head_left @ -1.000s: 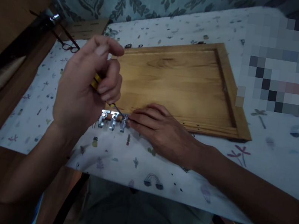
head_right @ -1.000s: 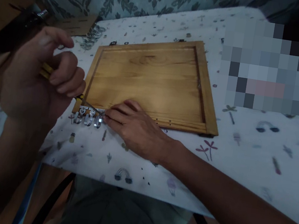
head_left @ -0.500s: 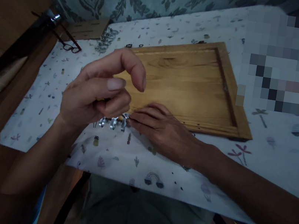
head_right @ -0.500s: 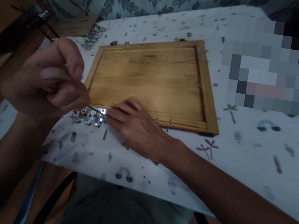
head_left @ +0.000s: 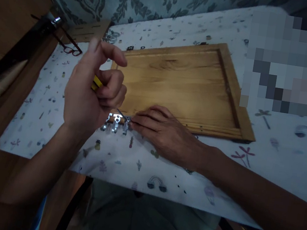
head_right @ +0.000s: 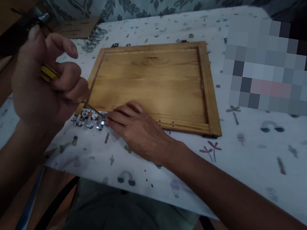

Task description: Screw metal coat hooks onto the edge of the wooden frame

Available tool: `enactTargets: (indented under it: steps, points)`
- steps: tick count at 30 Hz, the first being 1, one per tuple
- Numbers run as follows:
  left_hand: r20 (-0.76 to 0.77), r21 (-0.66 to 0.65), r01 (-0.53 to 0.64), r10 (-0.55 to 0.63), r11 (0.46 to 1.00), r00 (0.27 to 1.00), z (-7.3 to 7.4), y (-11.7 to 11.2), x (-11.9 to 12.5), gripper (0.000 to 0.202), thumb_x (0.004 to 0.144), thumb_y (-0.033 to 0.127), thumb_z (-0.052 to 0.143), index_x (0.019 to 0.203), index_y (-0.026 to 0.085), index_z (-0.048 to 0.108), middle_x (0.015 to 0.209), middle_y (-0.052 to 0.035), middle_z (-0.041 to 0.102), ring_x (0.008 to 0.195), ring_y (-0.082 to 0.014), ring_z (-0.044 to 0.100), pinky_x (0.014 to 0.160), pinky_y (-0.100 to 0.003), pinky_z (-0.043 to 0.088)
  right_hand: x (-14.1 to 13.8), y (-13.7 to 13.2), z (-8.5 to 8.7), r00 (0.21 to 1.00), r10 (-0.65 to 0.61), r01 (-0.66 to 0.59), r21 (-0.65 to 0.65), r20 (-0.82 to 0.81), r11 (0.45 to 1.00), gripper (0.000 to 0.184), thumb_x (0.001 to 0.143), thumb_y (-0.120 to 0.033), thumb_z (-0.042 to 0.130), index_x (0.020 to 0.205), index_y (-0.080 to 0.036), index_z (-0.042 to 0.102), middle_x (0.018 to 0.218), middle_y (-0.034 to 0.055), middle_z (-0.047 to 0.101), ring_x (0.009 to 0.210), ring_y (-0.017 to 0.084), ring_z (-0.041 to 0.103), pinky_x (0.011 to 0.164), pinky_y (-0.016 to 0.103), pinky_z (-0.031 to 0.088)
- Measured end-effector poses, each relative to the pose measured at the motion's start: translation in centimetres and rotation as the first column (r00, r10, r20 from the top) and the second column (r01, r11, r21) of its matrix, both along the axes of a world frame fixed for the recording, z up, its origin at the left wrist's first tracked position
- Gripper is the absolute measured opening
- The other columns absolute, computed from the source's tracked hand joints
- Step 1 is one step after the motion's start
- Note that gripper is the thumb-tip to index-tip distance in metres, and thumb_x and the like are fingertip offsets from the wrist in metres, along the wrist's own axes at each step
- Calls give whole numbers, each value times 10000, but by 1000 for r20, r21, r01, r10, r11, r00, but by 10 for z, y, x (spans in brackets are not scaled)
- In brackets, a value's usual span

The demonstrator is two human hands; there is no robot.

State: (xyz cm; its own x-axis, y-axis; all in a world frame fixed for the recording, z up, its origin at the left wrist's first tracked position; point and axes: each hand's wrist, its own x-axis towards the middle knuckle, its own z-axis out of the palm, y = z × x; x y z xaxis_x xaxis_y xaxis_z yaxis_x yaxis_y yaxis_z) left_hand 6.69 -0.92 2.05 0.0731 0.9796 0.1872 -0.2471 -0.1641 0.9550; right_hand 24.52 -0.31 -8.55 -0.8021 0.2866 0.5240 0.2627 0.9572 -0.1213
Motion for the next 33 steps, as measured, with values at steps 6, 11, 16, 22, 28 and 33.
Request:
enactTargets:
  steps: [6,11,16,22,28,33]
  points:
    - [-20,86,219,-218,972,976,1,-3,0,373,979,307,340,747,175,601,443,95,121,327,-39,35,314,-171,116,0,1,-1,1000,2,-2,13,0,1000,321,967,-105,426,1217,-99,627,1226,99,683,1112,245,568,987,447,419]
    - [-29,125,149,-147,981,989,3,-9,-1,370,971,233,333,742,165,616,442,86,133,337,-40,58,331,-180,145,-1,-1,1,1000,-5,5,-9,5,1000,316,982,-125,421,1226,-131,622,1220,91,688,1118,232,574,978,447,431]
    - [14,234,-116,115,965,993,12,-8,-3,442,1005,210,274,704,162,594,541,57,167,359,-33,76,331,-199,125,0,0,1,1000,4,-4,-20,-2,1000,337,972,-98,409,1240,-129,612,1229,90,683,1141,231,569,984,441,424]
    - [48,213,-128,120,969,992,5,-6,6,368,960,211,359,666,171,577,461,75,119,332,-40,76,314,-185,108,0,0,1,1000,12,-12,-22,-12,1000,327,965,-98,414,1217,-95,622,1191,95,695,1115,240,567,973,431,414]
    - [55,155,-128,121,980,991,0,-9,9,329,945,203,387,681,172,581,446,80,123,343,-46,79,331,-177,127,-1,0,0,1000,15,-16,-28,-3,999,325,966,-99,425,1230,-90,615,1217,98,684,1123,249,563,974,441,416]
    - [45,126,-124,119,984,992,0,-9,9,319,946,205,393,682,179,571,440,77,137,345,-49,84,335,-194,121,-1,0,0,1000,8,-7,-53,4,999,343,956,-90,428,1242,-127,614,1231,98,682,1142,239,560,984,456,425]
